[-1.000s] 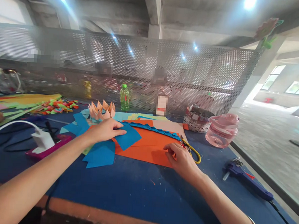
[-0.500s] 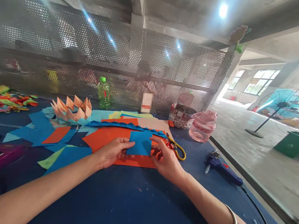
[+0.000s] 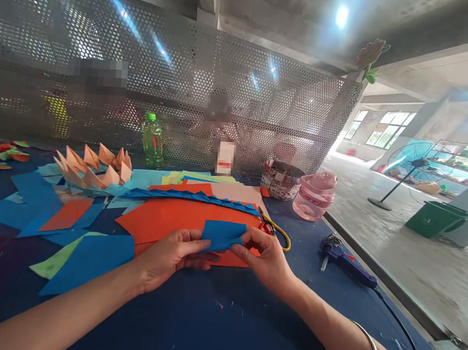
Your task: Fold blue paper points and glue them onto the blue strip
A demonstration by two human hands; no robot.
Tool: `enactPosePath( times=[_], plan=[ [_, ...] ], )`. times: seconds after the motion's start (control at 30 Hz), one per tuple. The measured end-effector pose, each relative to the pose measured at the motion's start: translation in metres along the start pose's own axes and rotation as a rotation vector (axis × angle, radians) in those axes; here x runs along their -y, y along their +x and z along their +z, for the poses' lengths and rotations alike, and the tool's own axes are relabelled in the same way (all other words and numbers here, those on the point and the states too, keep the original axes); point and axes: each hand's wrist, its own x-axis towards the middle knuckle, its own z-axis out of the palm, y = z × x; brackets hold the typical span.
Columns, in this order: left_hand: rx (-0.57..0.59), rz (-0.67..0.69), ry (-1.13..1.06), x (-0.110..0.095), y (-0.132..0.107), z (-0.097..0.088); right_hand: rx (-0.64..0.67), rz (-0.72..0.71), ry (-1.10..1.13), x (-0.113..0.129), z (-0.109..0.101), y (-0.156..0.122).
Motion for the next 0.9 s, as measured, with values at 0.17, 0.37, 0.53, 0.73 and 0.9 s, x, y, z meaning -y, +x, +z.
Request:
enactPosePath(
  times=[0.17, 0.37, 0.53, 0.73, 0.9],
  plan=[
    [0.009, 0.155, -0.015, -0.004, -0.003, 0.006, 0.018, 0.113, 0.166, -0.005, 0.003, 0.001],
    [-0.172, 0.162, 0.232, 0.002, -0.005, 0.013, -0.005, 0.134, 0.179, 0.000, 0.004, -0.001],
    [-0.224, 0.171, 0.235, 0.004, -0.003, 0.016, -0.017, 0.142, 0.185, 0.005, 0.006, -0.004],
    [-0.223, 0.145, 0.223, 0.007, -0.002, 0.014, -0.025, 0.182, 0.202, 0.007, 0.009, -0.005],
    [-0.213, 0.148, 0.231, 0.010, -0.001, 0.013, -0.047, 0.211, 0.278, 0.009, 0.009, -0.005]
  ],
)
